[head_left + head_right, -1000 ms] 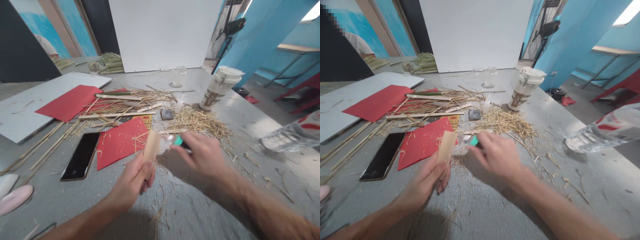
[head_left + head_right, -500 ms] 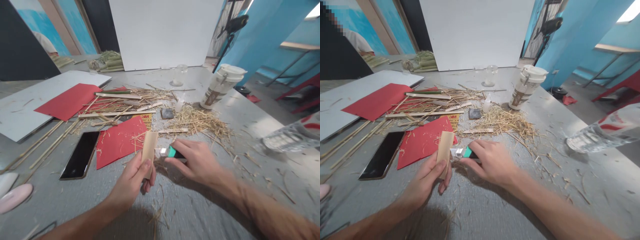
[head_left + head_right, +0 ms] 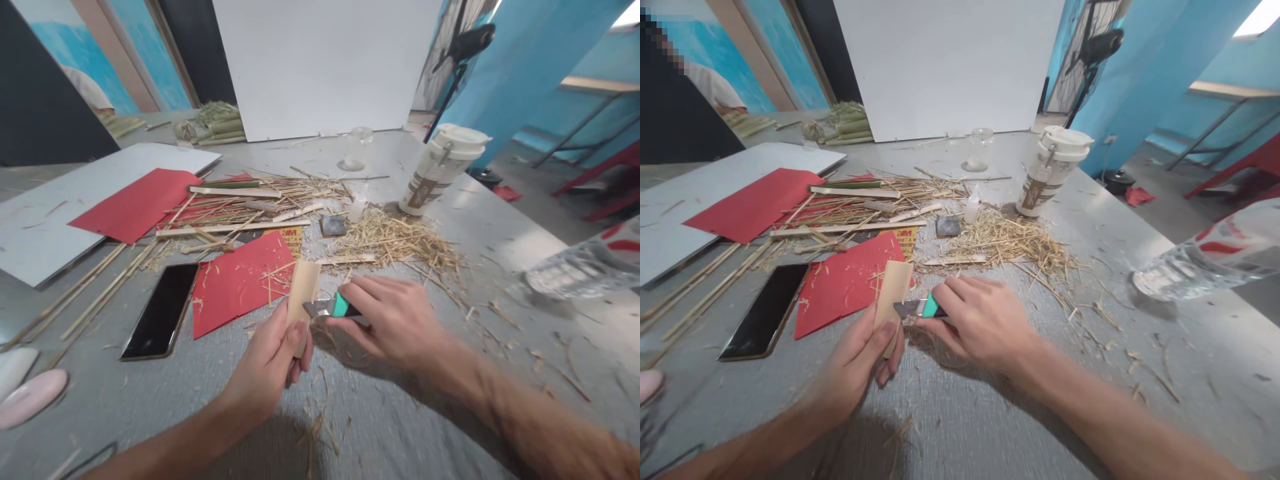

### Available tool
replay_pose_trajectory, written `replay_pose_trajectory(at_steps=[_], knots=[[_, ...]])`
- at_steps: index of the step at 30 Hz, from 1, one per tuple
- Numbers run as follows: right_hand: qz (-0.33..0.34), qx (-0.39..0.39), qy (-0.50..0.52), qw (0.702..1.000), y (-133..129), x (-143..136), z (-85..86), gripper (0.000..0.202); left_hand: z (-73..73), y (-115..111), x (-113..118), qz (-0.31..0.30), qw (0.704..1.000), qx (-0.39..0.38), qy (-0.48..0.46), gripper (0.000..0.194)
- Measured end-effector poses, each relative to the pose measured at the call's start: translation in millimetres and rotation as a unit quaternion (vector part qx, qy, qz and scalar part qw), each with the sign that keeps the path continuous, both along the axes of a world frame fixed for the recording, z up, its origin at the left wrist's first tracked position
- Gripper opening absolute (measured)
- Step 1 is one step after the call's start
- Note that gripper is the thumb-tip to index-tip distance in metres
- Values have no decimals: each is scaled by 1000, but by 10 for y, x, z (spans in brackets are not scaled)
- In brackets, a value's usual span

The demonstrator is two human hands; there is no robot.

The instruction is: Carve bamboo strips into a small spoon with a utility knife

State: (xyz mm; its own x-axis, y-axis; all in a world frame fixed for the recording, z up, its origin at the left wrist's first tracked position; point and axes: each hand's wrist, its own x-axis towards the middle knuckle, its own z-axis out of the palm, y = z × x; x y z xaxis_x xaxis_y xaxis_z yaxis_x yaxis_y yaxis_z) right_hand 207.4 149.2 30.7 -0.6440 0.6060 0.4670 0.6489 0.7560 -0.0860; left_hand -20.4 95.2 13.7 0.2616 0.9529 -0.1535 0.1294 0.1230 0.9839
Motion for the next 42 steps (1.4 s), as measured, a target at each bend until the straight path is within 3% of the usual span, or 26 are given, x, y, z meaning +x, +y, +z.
replay_pose_trajectory(at_steps=[4, 6, 8, 10, 12, 15, 19, 25, 39, 42], knots=[[-40, 11, 17, 999, 114, 112, 48, 43, -7, -45, -14, 7, 1000, 4, 16, 46], [-134, -11, 59, 989, 256, 259, 90, 42, -48, -101, -12, -22, 999, -5, 26, 47], [-257, -14, 129, 958, 394, 407, 140, 47, -91, -144, -6, -70, 997, -29, 17, 47], [-294, -18, 174, 940, 457, 474, 177, 47, -107, -142, -3, -69, 996, -55, -14, 47], [-231, -46, 171, 957, 409, 418, 178, 43, -88, -91, -9, -27, 997, -58, -38, 45], [-84, -90, 99, 987, 201, 189, 114, 37, -31, 6, -26, 20, 997, -44, -59, 40], [4, -115, 36, 993, -5, -38, -7, 43, -10, 56, -34, 27, 994, -44, -93, 34], [12, -125, 8, 992, 3, -57, -88, 45, -46, 59, -15, 15, 992, -50, -118, 30], [32, -87, -15, 996, -23, -52, -33, 48, -18, 16, -11, -23, 996, -24, -86, 34], [-19, -53, -9, 998, 104, 88, 10, 45, -6, -19, -16, -36, 995, -36, -85, 36]])
